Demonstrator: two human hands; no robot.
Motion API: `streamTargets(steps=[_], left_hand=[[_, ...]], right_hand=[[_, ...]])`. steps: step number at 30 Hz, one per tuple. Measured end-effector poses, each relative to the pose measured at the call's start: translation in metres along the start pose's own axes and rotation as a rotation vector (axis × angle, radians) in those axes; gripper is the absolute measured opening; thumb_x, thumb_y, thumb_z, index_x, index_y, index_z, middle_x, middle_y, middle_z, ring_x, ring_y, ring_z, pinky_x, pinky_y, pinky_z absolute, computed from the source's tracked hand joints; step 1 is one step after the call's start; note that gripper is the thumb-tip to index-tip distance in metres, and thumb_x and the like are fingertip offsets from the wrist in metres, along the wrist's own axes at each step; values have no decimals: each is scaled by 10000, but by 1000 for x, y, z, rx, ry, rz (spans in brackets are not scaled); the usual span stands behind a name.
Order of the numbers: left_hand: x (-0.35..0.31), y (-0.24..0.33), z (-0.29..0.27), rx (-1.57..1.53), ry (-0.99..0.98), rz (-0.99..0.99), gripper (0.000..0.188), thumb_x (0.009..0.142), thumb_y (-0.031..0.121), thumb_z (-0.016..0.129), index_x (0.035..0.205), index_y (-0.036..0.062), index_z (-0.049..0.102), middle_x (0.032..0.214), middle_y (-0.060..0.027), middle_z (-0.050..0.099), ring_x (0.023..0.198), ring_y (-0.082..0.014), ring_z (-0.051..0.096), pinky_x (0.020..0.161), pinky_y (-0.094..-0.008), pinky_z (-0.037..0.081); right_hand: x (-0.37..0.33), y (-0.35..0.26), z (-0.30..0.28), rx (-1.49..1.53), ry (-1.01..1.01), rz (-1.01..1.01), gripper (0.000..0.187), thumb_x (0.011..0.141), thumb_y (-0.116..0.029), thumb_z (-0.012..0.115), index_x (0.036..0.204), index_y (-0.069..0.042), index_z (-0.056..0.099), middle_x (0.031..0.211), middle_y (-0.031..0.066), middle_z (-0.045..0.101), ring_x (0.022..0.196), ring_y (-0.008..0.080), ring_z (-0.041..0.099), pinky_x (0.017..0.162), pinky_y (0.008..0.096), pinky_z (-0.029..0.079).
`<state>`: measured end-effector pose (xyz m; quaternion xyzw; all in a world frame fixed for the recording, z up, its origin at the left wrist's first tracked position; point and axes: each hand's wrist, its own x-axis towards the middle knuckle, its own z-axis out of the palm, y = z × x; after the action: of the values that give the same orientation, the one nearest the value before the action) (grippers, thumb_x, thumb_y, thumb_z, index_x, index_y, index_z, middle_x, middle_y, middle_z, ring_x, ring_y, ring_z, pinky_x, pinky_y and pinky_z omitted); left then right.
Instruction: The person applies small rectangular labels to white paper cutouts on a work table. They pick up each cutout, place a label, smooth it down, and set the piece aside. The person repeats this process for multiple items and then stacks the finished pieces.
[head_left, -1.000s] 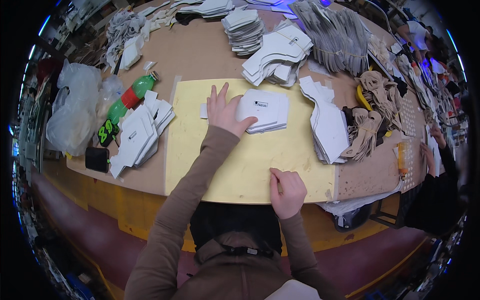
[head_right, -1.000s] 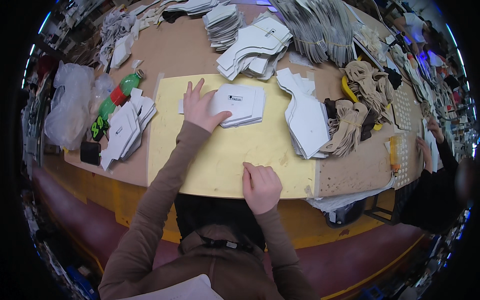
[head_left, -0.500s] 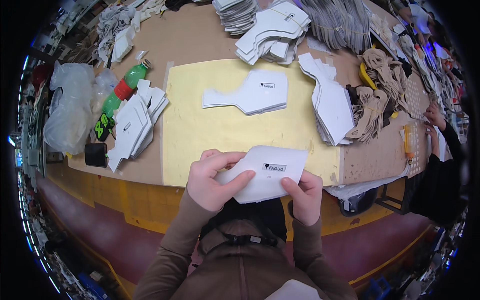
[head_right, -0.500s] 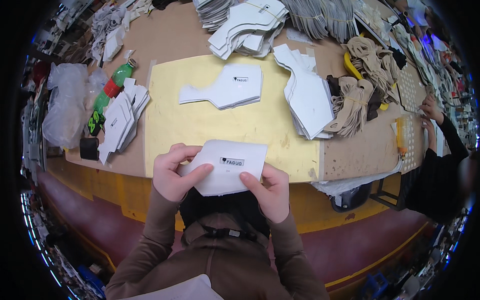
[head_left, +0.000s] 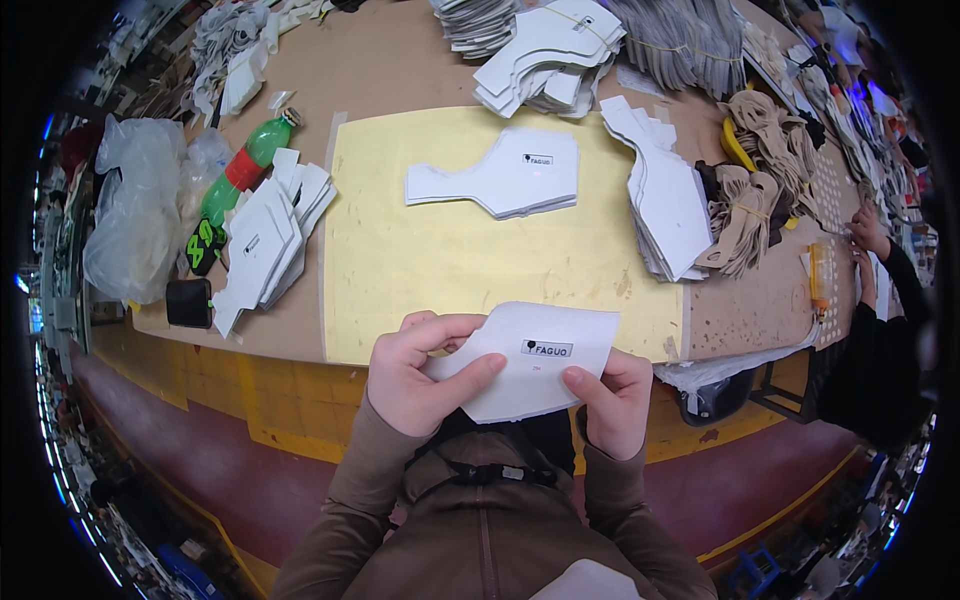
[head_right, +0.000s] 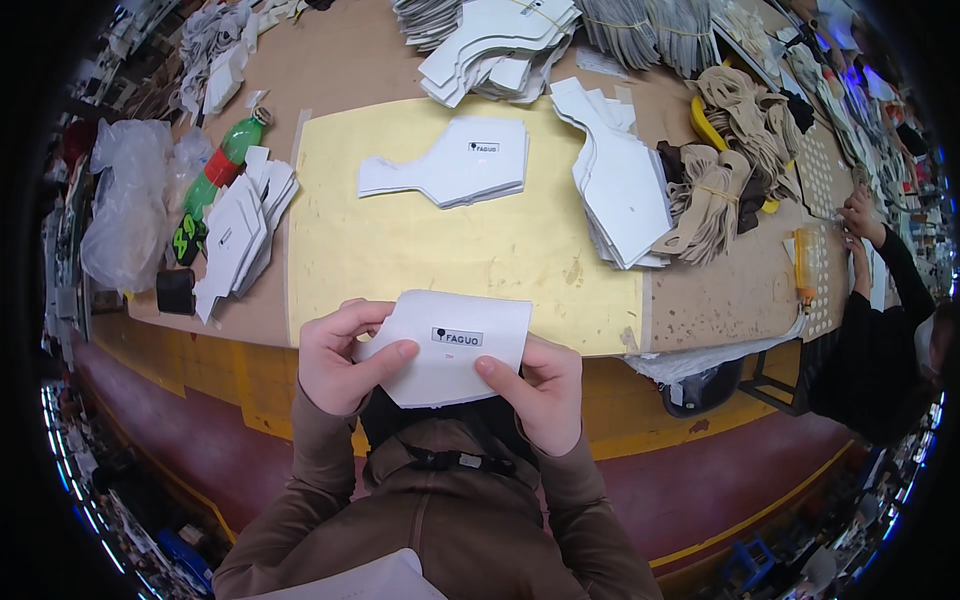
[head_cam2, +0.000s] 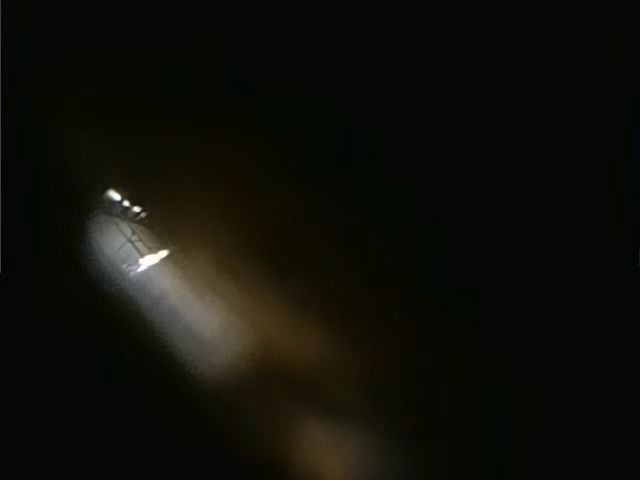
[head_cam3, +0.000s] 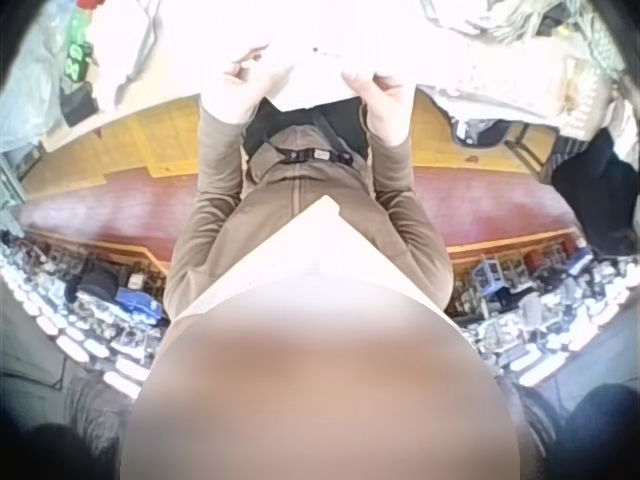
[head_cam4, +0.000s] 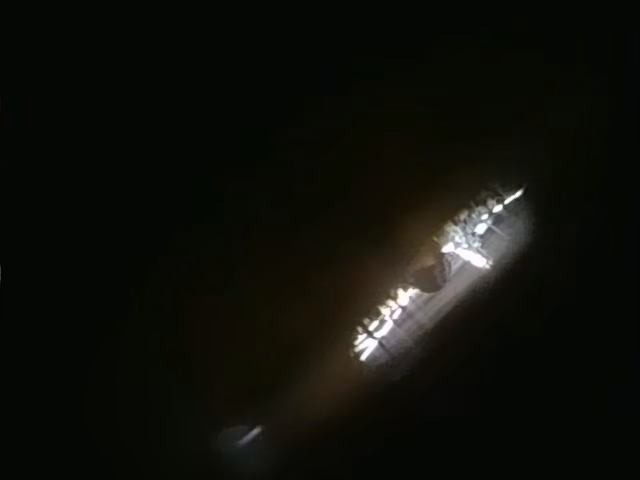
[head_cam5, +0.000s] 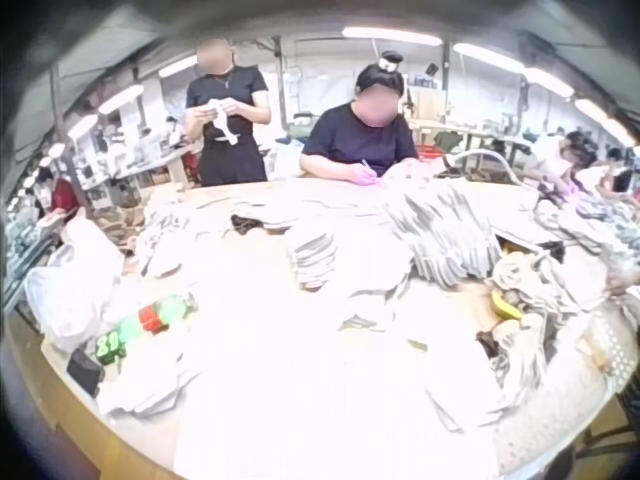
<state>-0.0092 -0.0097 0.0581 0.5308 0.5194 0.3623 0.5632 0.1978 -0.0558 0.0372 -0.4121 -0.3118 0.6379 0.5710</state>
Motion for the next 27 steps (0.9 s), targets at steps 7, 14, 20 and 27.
streamTargets(steps=[7,14,20,27], left_hand=[[-2,-1,-5,80,-29,-18,353,811,-7,760,1140,-97,668,1019,-117,708,943,-144,655,864,-268,495],[6,-1,16,589,280,381,378,786,39,775,1146,-8,669,1131,-149,640,1032,-237,631,906,-337,496],[7,-4,28,197,-115,360,381,764,111,820,1097,29,653,1119,-140,610,1047,-275,613,900,-364,496],[12,-14,23,309,15,528,293,772,40,808,1028,29,667,1034,-103,631,916,-258,652,776,-328,534]], right_hand=[[0,1,0,5,3,23,183,923,23,648,1076,110,696,1030,123,719,944,134,639,847,268,494],[6,3,4,-212,98,-1,195,929,7,638,1091,106,678,1055,120,704,975,146,627,859,279,484],[11,0,7,-587,-178,-218,429,1001,-91,492,1390,89,487,1299,217,562,1090,282,604,955,360,468],[8,1,4,-530,-252,-220,463,1050,-158,403,1423,115,439,1365,251,544,1124,293,621,1000,364,456]])
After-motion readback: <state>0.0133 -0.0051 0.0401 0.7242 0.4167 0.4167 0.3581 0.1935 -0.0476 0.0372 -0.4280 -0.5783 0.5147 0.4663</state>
